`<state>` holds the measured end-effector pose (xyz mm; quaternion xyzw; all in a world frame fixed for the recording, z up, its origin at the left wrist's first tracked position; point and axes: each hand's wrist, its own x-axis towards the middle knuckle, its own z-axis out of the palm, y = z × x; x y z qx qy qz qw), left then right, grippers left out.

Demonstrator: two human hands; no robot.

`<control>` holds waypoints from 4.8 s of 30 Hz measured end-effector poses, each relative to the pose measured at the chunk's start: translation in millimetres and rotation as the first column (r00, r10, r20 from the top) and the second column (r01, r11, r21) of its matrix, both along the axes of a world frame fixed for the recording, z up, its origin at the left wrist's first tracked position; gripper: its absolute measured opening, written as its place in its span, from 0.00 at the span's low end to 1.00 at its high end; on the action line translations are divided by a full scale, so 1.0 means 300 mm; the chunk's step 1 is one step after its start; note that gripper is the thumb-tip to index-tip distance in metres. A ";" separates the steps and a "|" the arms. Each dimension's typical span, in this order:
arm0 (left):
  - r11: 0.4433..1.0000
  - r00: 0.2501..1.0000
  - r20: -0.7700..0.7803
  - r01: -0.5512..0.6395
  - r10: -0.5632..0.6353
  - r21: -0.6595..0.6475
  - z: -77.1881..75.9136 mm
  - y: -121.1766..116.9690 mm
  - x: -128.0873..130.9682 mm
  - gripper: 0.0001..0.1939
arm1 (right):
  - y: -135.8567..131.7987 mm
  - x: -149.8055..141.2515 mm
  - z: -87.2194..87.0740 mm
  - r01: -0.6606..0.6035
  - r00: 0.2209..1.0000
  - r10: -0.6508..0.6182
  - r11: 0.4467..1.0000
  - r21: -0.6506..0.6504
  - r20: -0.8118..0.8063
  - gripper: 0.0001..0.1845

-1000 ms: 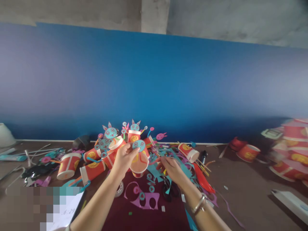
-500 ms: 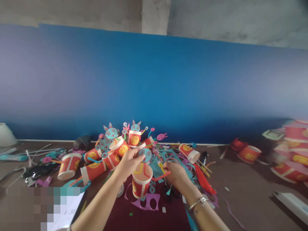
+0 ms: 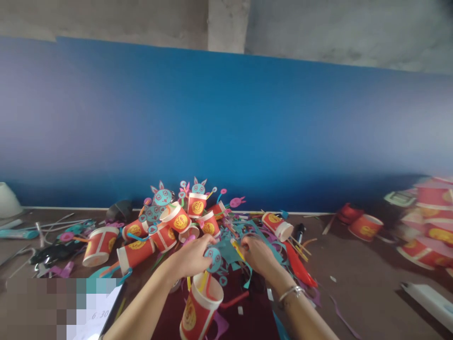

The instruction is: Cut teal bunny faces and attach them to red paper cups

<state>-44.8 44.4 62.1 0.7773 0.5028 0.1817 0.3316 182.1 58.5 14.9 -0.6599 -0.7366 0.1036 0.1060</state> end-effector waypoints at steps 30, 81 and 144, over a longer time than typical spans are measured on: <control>0.927 0.957 0.228 0.090 -0.182 0.363 -0.043 -0.031 0.103 0.30 | -0.073 -0.071 0.122 -0.250 0.635 0.299 0.952 0.176 -0.713 0.09; 0.962 0.646 0.729 -0.267 0.226 -0.061 0.026 0.021 0.067 0.10 | -0.016 -0.007 0.009 0.082 0.979 -0.111 0.982 0.167 0.174 0.10; 0.859 0.476 0.743 -0.056 0.471 -0.508 -0.035 -0.007 0.144 0.17 | -0.083 -0.131 0.115 0.055 0.186 -0.038 0.998 -0.028 -0.982 0.12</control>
